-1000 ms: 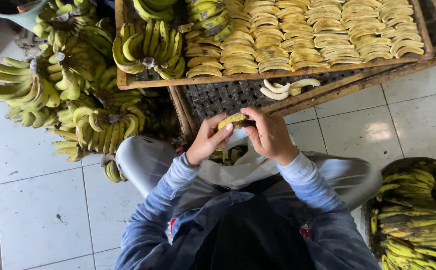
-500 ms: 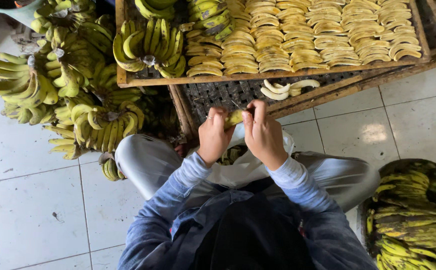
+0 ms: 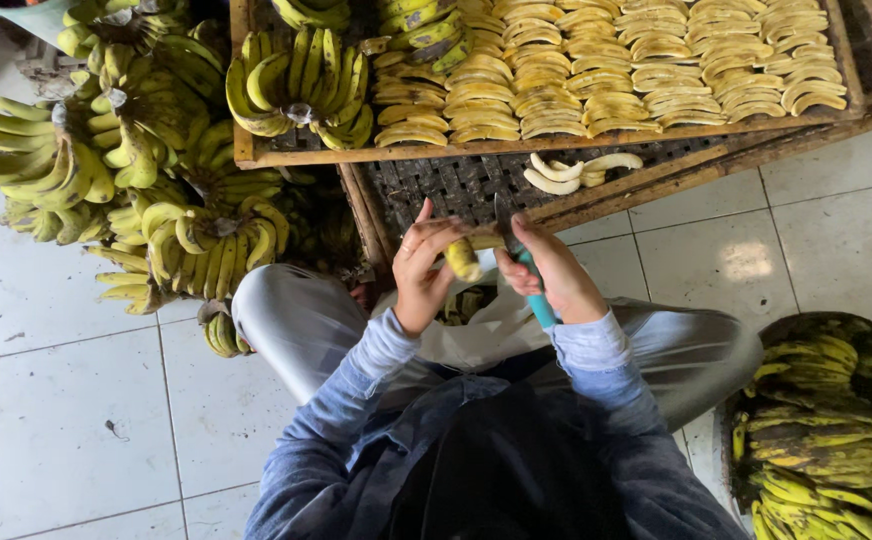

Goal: The person sits on the floor peeling bananas with a small knife, cutting the peel and pulling it off by hand. They place each peeled banana on a slatted wooden tray and drop the peels into a plastic bag at their lap, repeating for many bananas.

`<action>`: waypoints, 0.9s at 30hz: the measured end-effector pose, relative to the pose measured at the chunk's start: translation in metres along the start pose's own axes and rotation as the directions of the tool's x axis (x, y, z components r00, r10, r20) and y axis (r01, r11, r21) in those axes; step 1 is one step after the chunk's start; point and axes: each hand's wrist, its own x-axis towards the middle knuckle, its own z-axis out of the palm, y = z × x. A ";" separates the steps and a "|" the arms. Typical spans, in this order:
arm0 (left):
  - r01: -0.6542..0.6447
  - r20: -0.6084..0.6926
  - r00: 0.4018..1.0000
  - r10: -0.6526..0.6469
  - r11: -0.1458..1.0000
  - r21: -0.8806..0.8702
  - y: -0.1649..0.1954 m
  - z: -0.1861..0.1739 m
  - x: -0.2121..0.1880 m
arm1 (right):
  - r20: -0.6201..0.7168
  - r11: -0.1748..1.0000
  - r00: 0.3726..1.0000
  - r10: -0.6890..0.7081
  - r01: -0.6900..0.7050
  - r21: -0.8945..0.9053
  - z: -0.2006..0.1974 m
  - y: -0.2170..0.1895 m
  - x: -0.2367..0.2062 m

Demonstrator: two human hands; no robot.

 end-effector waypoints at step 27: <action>0.509 0.185 0.534 -0.825 0.138 -0.850 -0.049 0.065 -0.042 | -0.418 0.641 0.549 -0.724 0.310 -0.702 0.037 0.054 0.031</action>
